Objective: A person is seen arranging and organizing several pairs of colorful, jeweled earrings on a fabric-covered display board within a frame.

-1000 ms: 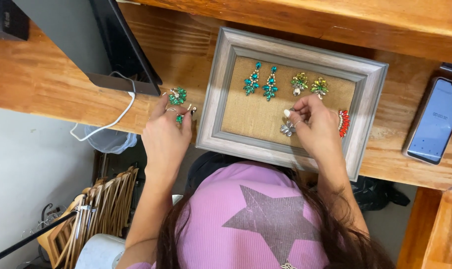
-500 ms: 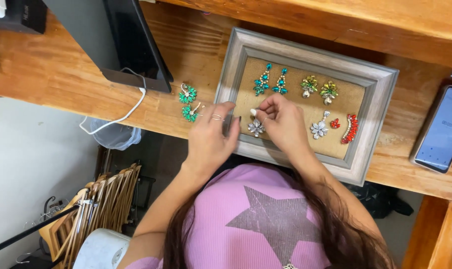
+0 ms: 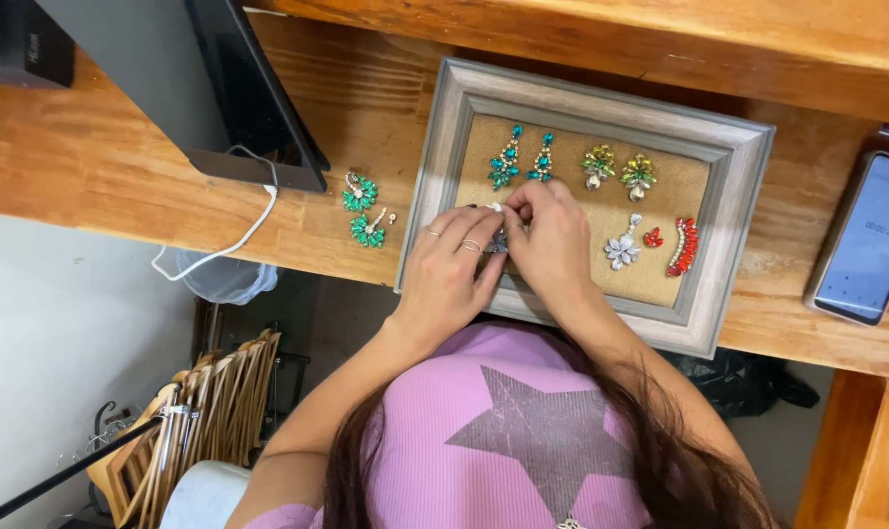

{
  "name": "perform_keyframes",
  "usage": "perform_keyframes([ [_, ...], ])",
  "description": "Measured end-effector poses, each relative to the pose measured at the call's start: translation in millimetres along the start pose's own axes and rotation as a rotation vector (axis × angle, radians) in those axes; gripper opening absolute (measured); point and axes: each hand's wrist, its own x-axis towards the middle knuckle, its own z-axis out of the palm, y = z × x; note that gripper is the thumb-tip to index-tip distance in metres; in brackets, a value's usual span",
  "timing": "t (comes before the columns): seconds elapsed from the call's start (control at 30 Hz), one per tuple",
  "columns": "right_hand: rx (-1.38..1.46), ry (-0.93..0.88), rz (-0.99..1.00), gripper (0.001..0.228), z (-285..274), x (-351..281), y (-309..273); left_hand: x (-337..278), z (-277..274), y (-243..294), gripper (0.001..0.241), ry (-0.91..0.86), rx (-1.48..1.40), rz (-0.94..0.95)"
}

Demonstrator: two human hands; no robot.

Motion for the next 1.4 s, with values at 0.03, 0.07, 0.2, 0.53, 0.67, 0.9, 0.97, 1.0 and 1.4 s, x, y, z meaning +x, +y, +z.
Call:
perform_keyframes([
  [0.03, 0.0, 0.001, 0.002, 0.007, -2, -1, -3, -1, 0, 0, 0.04, -0.002, -0.001, 0.001],
  [0.07, 0.028, 0.007, -0.014, 0.011, -4, -1, -6, -2, -1, -1, 0.043, -0.01, 0.007, -0.005],
  [0.2, 0.121, 0.037, -0.02, 0.02, -28, -10, -13, -3, -4, 1, 0.047, -0.035, 0.005, 0.02],
  [0.53, -0.618, 0.284, 0.121, 0.017, -92, -38, 69, -8, -11, 4, 0.093, -0.413, 0.181, 0.114],
  [0.67, -0.608, 0.244, 0.158, 0.022, -74, -34, 87, -7, -13, 4, 0.092, -0.48, 0.189, 0.102],
  [0.9, -0.307, 0.127, 0.199, 0.018, -80, -35, 76, -10, -8, -2, 0.096, -0.525, 0.192, 0.109],
  [0.97, -0.194, 0.094, 0.2, 0.017, -90, -36, 57, -9, -10, -2, 0.095, -0.514, 0.16, 0.087],
  [1.0, -0.083, 0.061, 0.207, 0.017, -96, -38, 48, -9, -10, -1, 0.093, -0.505, 0.123, 0.069],
  [1.4, 0.184, -0.15, 0.234, 0.012, -47, -9, 36, -7, -10, 6, 0.053, -0.263, 0.064, 0.032],
])
